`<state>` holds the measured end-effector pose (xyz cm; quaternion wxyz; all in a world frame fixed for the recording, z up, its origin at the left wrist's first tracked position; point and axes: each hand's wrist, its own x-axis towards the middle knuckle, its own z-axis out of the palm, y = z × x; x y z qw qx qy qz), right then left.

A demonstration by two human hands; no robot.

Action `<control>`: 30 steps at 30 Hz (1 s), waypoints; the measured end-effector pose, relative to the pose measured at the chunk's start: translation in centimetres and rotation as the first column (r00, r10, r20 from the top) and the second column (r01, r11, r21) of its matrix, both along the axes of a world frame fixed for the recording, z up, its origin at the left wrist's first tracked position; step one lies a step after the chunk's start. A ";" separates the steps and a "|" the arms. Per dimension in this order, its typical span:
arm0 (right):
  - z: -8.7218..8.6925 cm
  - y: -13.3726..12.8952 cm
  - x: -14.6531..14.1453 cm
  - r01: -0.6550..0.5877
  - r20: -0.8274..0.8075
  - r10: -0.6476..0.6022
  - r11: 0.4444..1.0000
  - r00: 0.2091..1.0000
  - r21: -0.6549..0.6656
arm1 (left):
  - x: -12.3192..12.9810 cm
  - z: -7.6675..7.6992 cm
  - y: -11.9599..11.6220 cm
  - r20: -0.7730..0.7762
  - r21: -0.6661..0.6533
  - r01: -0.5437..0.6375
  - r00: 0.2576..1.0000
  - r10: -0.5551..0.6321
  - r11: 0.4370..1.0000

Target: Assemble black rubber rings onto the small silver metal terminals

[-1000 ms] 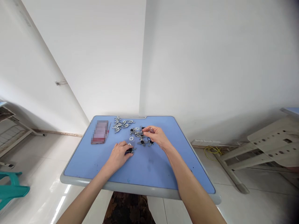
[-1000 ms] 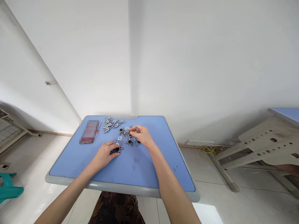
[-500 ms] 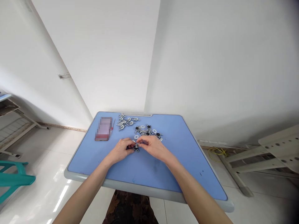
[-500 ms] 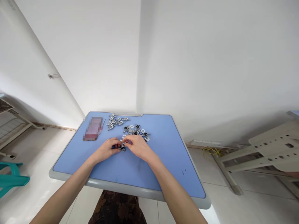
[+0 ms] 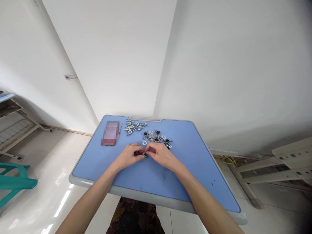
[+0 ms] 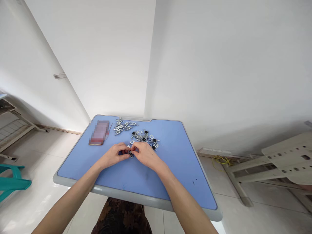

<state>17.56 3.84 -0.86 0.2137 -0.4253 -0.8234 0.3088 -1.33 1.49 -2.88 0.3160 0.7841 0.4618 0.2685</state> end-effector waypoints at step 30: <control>-0.7 0.0 -0.5 0.097 -0.193 -0.076 0.990 0.978 0.099 | -0.1 -0.8 1.2 0.456 -0.294 -0.102 0.859 0.233 0.950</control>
